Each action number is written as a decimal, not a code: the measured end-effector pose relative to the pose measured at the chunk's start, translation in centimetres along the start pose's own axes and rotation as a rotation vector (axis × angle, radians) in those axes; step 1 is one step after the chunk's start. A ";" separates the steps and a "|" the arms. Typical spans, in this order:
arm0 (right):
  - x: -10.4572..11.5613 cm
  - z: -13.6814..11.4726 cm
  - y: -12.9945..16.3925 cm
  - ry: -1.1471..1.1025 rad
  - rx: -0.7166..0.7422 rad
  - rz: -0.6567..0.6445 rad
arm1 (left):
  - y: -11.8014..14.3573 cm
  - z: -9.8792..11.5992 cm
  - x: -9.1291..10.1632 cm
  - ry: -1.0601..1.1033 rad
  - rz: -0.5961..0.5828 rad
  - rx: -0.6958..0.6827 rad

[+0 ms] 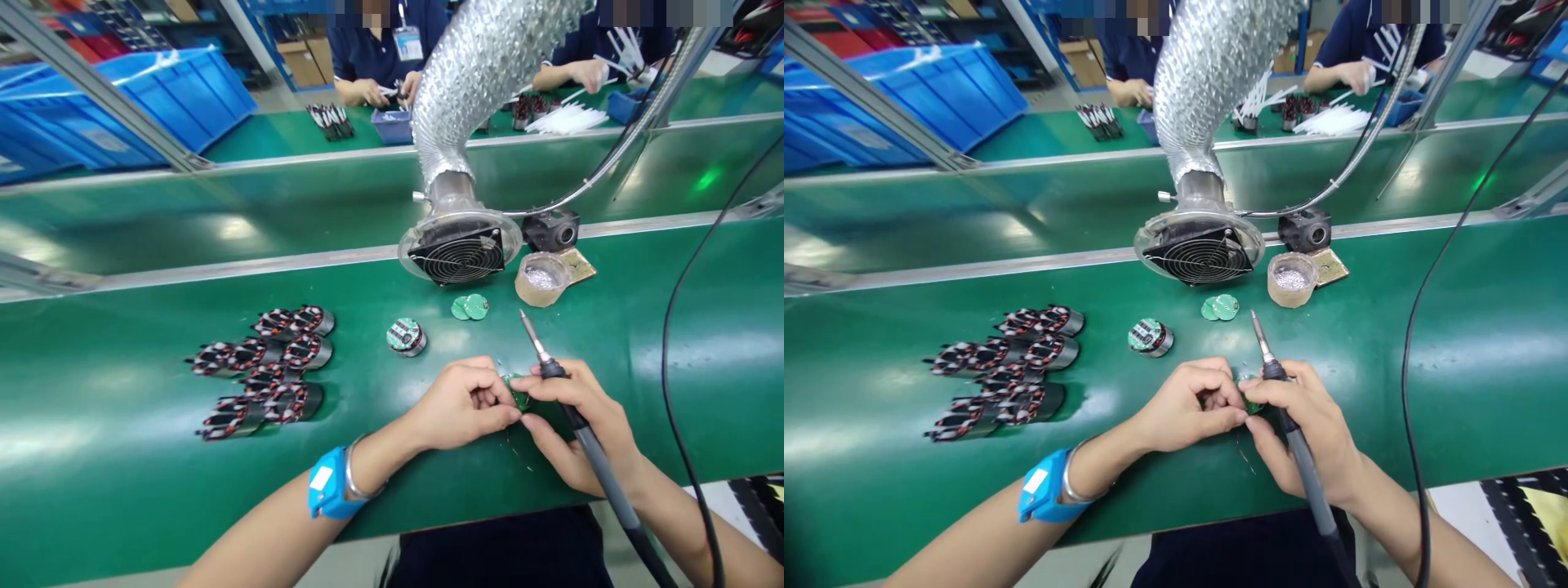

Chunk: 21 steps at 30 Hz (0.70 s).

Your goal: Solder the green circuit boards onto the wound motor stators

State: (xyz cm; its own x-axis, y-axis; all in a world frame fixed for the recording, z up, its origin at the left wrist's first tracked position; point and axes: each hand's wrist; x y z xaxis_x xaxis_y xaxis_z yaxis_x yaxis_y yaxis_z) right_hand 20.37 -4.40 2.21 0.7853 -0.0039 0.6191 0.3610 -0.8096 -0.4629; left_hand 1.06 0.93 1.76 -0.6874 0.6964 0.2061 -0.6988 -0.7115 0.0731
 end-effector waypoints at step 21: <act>0.6 0.3 1.8 0.167 0.160 -0.073 | 1.0 0.0 -1.6 -0.243 0.147 -0.062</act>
State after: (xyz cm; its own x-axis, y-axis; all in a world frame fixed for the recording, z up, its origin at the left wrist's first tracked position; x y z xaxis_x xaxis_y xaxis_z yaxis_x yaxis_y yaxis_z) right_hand 21.68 -5.68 1.53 0.6650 -0.0560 0.7448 0.4996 -0.7078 -0.4994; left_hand 1.47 -0.92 1.49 -0.7200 0.5378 0.4387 -0.6111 -0.7908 -0.0335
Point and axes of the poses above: each hand's wrist, its own y-axis away from the middle knuckle, its own x-axis out of the back of the hand, z = x × y, and after that the axes turned 7 degrees about -z, right-handed
